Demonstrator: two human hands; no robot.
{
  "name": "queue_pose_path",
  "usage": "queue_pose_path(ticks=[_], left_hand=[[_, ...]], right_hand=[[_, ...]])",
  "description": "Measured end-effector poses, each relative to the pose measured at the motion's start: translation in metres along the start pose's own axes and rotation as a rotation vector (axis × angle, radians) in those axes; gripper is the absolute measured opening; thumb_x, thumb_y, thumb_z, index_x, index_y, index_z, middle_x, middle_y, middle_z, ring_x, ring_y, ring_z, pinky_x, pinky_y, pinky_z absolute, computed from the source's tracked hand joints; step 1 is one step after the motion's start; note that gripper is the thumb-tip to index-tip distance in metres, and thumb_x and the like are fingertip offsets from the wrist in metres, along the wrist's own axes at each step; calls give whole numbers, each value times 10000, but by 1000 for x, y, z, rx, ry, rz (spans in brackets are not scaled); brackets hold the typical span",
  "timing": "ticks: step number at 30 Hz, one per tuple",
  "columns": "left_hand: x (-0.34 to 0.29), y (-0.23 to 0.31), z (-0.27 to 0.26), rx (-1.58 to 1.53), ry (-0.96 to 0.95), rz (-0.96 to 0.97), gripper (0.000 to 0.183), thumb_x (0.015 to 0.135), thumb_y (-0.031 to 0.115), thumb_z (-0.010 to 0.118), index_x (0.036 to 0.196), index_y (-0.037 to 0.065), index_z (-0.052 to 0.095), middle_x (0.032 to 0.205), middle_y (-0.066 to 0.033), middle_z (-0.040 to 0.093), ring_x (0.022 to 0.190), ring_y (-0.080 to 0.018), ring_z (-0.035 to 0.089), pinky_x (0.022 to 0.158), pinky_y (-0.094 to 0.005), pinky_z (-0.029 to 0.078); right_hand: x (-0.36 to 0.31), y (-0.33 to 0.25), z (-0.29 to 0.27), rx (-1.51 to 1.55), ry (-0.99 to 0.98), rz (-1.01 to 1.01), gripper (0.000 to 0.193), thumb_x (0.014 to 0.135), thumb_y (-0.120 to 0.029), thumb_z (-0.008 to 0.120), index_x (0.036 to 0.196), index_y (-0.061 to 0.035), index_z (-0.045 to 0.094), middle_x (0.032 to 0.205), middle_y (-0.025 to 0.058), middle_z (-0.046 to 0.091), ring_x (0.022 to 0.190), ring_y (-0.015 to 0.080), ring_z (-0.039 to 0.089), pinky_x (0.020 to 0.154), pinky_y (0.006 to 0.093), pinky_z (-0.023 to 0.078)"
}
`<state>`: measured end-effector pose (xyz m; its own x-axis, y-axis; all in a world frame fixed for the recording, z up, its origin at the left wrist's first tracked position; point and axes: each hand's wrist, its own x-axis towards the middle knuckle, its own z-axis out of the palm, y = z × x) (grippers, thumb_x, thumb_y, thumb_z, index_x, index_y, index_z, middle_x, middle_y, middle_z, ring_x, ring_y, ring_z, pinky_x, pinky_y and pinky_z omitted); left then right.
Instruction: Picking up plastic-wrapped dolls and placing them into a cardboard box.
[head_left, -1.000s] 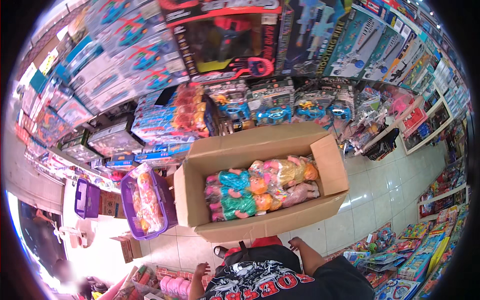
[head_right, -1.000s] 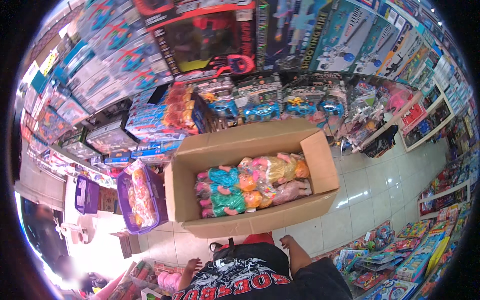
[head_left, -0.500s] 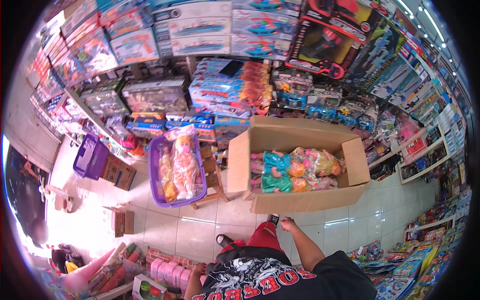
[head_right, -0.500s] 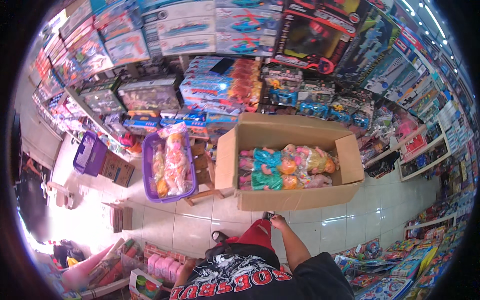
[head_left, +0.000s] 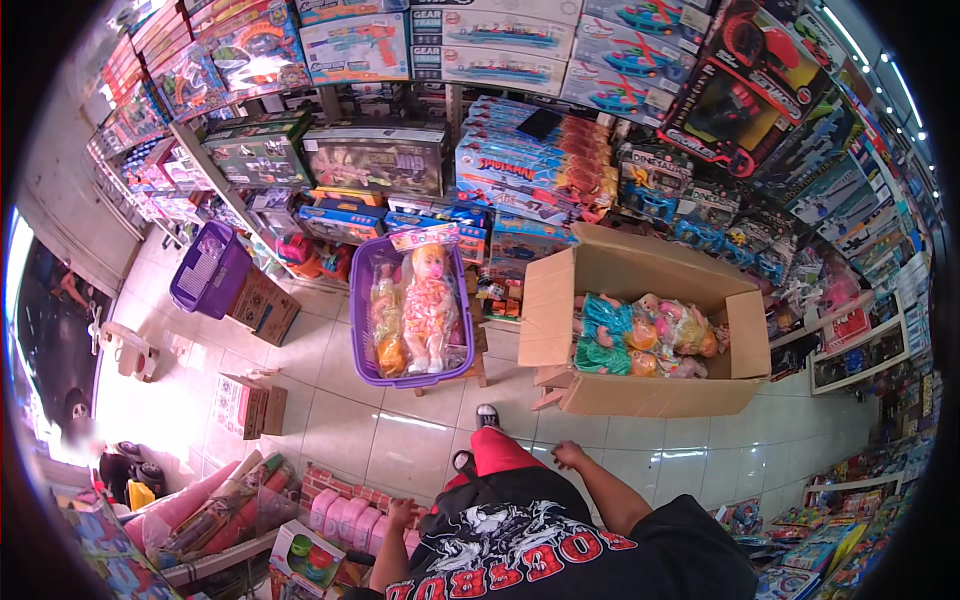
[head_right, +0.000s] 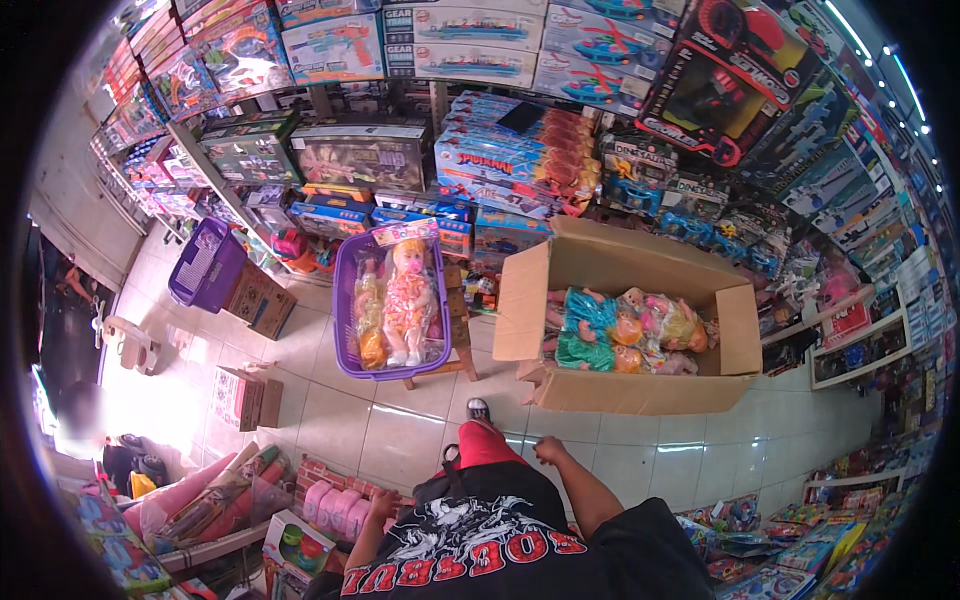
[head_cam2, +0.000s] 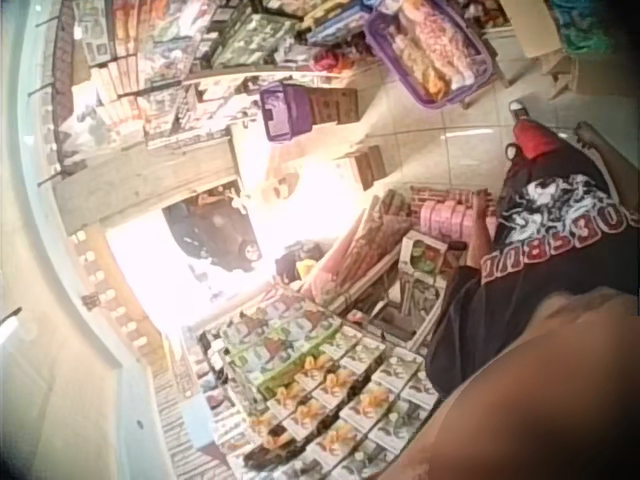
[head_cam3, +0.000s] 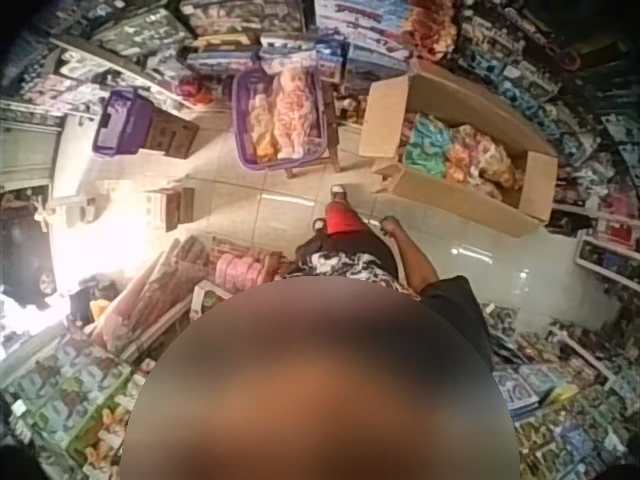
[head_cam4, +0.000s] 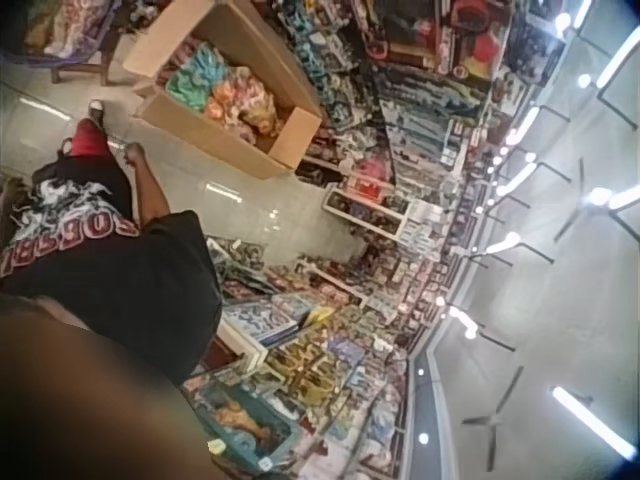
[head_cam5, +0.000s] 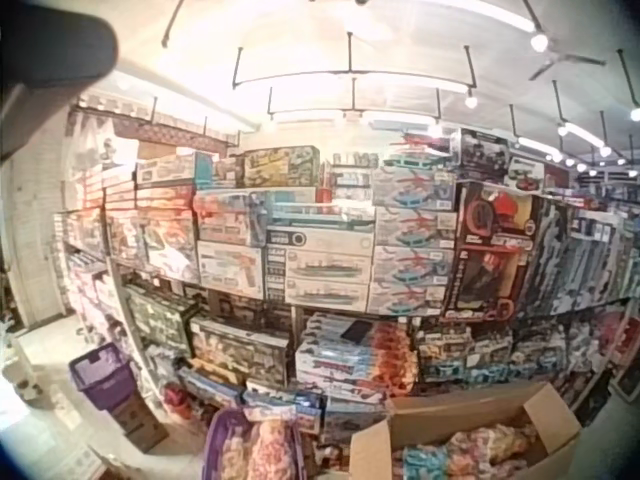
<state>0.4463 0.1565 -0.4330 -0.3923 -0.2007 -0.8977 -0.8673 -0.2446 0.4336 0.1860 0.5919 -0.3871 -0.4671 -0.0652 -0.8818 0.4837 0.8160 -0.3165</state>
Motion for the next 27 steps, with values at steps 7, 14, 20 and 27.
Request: queue_pose_path(ticks=[7, 14, 20, 27], left_hand=[[1, 154, -26, -132, 321, 678, 254, 992, 240, 496, 1098, 36, 602, 918, -80, 653, 718, -125, 633, 584, -245, 454], [-50, 369, -42, 55, 775, 995, 196, 973, 169, 509, 1079, 26, 590, 908, -74, 617, 844, -175, 566, 704, -308, 442], [-36, 464, -22, 404, 657, 1254, 150, 928, 122, 533, 1010, 31, 620, 886, -123, 616, 859, -239, 568, 713, -346, 457], [12, 481, 21, 633, 115, 1105, 229, 921, 188, 574, 993, -28, 593, 754, -187, 636, 675, -351, 639, 587, -443, 475]], right_hand=[[11, -181, 9, 700, 176, -478, 240, 983, -230, 477, 909, -48, 615, 665, 30, 606, 524, 116, 578, 426, 258, 428], [34, -311, -21, 876, 607, -568, 233, 985, -181, 451, 871, -32, 588, 617, 41, 537, 535, 125, 503, 498, 292, 412], [-3, -407, -53, 478, 1070, -855, 104, 886, -117, 558, 854, -19, 576, 727, 151, 583, 659, 307, 561, 638, 407, 443], [-40, -454, -46, 81, 871, -768, 42, 783, -81, 592, 808, -49, 583, 629, 114, 603, 636, 336, 625, 618, 440, 475]])
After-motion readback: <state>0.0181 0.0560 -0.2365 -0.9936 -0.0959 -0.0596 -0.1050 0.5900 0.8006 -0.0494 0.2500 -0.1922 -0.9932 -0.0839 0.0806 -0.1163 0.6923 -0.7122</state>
